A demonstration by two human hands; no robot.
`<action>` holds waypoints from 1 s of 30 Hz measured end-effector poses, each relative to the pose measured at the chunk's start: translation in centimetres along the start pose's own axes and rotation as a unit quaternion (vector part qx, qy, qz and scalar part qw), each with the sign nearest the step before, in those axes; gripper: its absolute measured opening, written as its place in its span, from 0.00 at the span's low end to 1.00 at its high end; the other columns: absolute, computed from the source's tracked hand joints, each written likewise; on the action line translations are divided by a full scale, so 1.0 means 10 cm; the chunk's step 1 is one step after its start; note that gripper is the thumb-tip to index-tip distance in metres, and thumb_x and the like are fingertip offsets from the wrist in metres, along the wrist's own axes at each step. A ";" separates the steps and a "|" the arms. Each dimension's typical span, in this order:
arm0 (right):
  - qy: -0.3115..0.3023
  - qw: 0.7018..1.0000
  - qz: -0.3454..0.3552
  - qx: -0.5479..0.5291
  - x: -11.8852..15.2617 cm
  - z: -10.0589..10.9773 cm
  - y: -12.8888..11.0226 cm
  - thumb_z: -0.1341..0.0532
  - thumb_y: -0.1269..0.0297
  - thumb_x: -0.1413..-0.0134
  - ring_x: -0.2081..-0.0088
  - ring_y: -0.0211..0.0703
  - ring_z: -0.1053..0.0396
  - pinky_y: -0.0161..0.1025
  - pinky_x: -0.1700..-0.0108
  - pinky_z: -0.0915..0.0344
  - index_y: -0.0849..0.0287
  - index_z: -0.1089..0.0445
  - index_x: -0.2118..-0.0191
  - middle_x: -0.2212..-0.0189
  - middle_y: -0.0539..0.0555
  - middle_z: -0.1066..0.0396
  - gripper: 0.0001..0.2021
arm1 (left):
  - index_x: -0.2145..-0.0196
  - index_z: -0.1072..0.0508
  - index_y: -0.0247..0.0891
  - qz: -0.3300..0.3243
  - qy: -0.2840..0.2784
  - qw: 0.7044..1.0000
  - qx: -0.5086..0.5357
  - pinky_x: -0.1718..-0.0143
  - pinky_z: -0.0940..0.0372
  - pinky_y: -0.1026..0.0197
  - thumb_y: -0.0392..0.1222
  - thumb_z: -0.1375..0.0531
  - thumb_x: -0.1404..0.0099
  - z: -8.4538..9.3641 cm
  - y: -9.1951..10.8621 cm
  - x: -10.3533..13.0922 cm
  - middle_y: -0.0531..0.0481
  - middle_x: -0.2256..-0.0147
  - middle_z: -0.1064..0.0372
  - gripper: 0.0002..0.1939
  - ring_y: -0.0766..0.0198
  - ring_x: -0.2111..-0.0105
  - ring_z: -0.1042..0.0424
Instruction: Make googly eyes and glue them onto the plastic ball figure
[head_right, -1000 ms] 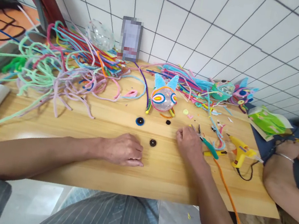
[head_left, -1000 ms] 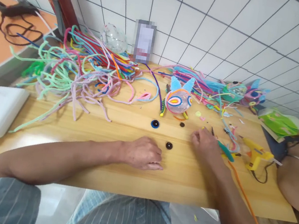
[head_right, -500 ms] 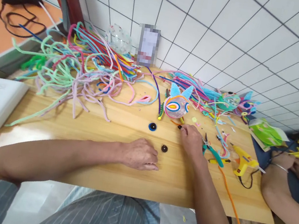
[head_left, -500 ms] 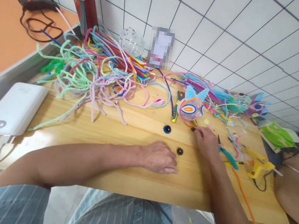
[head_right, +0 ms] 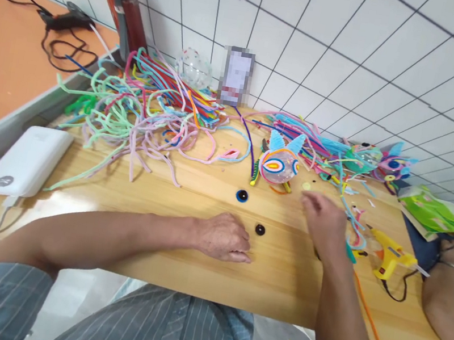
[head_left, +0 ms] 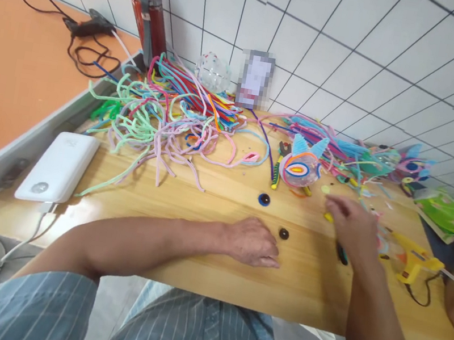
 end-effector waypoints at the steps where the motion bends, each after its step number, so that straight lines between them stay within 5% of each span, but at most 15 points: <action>1: -0.039 0.999 0.026 -0.011 0.17 -0.12 -0.14 0.39 0.53 0.38 0.64 0.53 0.22 0.50 0.56 0.27 0.55 0.21 0.56 0.63 0.59 0.18 0.14 | 0.74 0.23 0.39 -0.001 -0.002 1.000 -0.001 0.77 0.46 0.60 0.55 0.41 0.26 0.00 0.00 0.00 0.48 0.74 0.21 0.23 0.60 0.71 0.21; 4: -0.132 0.982 0.125 -0.045 0.63 -0.42 -0.56 0.36 0.53 0.39 0.64 0.50 0.22 0.47 0.58 0.25 0.52 0.24 0.49 0.59 0.56 0.19 0.16 | 0.73 0.22 0.40 0.000 -0.004 1.000 -0.003 0.77 0.45 0.61 0.55 0.40 0.26 0.01 0.01 0.00 0.49 0.75 0.21 0.21 0.60 0.73 0.21; 6: -0.136 0.975 0.172 -0.040 0.81 -0.51 -0.72 0.36 0.55 0.37 0.56 0.52 0.21 0.49 0.53 0.24 0.53 0.26 0.46 0.54 0.58 0.21 0.16 | 0.72 0.22 0.41 0.002 -0.006 1.000 -0.006 0.76 0.45 0.60 0.54 0.40 0.26 0.01 0.01 0.00 0.48 0.74 0.21 0.20 0.61 0.73 0.22; 12: -0.127 0.969 0.208 -0.044 0.71 -0.61 -0.63 0.41 0.62 0.34 0.60 0.48 0.22 0.45 0.56 0.25 0.53 0.26 0.57 0.62 0.55 0.22 0.07 | 0.73 0.23 0.40 0.003 0.006 1.000 -0.019 0.77 0.46 0.59 0.53 0.40 0.27 0.00 0.01 0.01 0.47 0.73 0.20 0.20 0.60 0.73 0.22; 20: 0.000 0.968 0.244 -0.052 0.37 -0.35 -0.56 0.42 0.55 0.34 0.50 0.58 0.22 0.55 0.47 0.26 0.53 0.25 0.52 0.54 0.60 0.19 0.12 | 0.63 0.21 0.41 0.008 -0.033 0.999 -0.026 0.73 0.40 0.59 0.57 0.43 0.24 -0.05 -0.02 0.01 0.45 0.66 0.17 0.19 0.61 0.66 0.19; 25: -0.072 0.925 0.357 -0.107 0.91 -0.32 -1.07 0.44 0.59 0.29 0.52 0.52 0.19 0.45 0.55 0.21 0.51 0.31 0.38 0.49 0.58 0.19 0.18 | 0.50 0.21 0.40 0.046 -0.055 0.997 -0.012 0.64 0.31 0.59 0.53 0.43 0.24 -0.07 -0.07 0.01 0.43 0.58 0.17 0.17 0.59 0.58 0.18; 30: 0.007 0.887 0.443 -0.125 1.16 -0.23 -1.28 0.44 0.69 0.29 0.61 0.49 0.17 0.44 0.57 0.20 0.53 0.31 0.35 0.58 0.57 0.16 0.21 | 0.51 0.19 0.44 0.114 -0.056 0.992 0.026 0.66 0.30 0.62 0.50 0.42 0.25 -0.03 -0.10 -0.01 0.46 0.58 0.16 0.14 0.60 0.60 0.18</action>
Point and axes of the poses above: each hand's wrist, its own x-axis away from the middle knuckle, its own z-axis out of the back of the hand, y = z × x, the point moved 8 cm from there along -x, towards the middle knuckle
